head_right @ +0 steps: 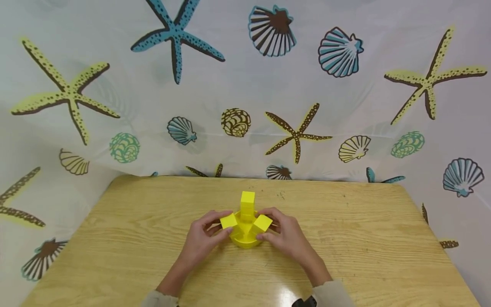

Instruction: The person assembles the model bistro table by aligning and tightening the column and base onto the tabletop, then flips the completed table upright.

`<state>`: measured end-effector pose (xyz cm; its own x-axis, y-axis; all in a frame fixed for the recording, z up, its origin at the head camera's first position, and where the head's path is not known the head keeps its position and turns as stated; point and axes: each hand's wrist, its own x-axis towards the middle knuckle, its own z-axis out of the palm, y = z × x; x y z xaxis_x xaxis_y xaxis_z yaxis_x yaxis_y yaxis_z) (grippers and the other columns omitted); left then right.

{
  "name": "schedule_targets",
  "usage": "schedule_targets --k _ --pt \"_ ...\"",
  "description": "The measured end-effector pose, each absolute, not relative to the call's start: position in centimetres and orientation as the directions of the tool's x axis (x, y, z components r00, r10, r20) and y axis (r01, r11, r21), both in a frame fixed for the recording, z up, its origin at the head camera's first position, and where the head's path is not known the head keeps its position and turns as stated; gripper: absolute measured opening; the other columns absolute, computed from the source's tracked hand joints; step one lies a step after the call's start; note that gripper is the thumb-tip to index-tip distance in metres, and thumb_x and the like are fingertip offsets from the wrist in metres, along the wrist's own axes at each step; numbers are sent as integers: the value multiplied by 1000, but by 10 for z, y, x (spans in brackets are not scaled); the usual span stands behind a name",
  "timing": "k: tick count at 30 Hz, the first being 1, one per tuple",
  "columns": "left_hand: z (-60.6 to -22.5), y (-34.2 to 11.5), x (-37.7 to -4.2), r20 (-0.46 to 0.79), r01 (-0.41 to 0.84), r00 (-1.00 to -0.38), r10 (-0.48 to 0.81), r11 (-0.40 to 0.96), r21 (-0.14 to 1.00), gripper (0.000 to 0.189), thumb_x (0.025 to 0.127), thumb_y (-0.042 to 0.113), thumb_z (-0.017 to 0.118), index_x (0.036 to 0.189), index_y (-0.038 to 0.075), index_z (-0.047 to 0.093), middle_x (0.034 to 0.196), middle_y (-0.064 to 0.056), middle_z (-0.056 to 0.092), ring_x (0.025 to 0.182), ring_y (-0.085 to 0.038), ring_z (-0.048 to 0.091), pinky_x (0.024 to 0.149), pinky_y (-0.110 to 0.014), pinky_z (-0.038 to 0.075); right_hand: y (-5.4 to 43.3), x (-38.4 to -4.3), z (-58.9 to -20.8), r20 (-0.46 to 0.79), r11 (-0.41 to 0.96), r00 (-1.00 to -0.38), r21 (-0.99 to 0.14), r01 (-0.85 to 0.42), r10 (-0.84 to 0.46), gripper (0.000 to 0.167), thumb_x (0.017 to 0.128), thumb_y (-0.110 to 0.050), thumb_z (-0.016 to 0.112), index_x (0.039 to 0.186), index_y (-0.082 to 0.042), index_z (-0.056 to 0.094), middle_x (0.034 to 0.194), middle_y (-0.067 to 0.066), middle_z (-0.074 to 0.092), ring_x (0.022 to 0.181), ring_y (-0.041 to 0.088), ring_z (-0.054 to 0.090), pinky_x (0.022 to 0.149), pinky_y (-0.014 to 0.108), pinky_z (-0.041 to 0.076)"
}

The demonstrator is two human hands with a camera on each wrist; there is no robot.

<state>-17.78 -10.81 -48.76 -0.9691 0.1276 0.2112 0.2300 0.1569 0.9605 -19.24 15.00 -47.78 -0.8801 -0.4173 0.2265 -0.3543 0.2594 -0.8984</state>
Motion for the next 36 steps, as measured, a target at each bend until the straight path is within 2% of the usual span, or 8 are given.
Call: schedule_targets --k 12,16,24,33,36 --pt "-486 -108 -178 234 253 -963 132 156 955 37 89 3 80 126 6 72 112 -7 65 109 -25 66 97 -34 57 147 -191 -476 257 316 -878 -861 -398 -403 52 85 0 82 131 2 58 132 21 65 123 36 63 96 34 56" --pt "-486 -108 -179 230 249 -962 146 129 960 38 90 2 78 127 3 71 114 -10 65 114 -28 65 98 -33 56 148 -191 -477 238 305 -886 -876 -372 -398 51 85 -2 82 131 -2 59 133 16 65 126 34 61 98 36 55" --pt "-486 -111 -176 198 216 -966 169 97 972 47 88 0 80 133 3 66 130 -11 62 124 -30 59 105 -35 52 143 -188 -476 251 380 -890 -835 -398 -380 62 85 -13 86 140 -7 58 142 10 60 131 32 57 100 50 55" --pt "-490 -113 -180 110 151 -968 227 172 973 70 85 7 85 148 4 53 149 -16 51 138 -35 48 113 -49 43 139 -189 -484 149 334 -922 -902 -275 -358 74 84 -14 87 147 -2 50 151 17 50 140 39 45 108 59 47" --pt "-493 -113 -183 66 120 -958 280 181 976 75 86 6 84 151 2 47 152 -17 48 141 -39 45 115 -52 40 138 -189 -487 121 342 -922 -904 -255 -367 78 84 -16 88 149 -3 48 153 18 47 136 42 49 107 58 48"
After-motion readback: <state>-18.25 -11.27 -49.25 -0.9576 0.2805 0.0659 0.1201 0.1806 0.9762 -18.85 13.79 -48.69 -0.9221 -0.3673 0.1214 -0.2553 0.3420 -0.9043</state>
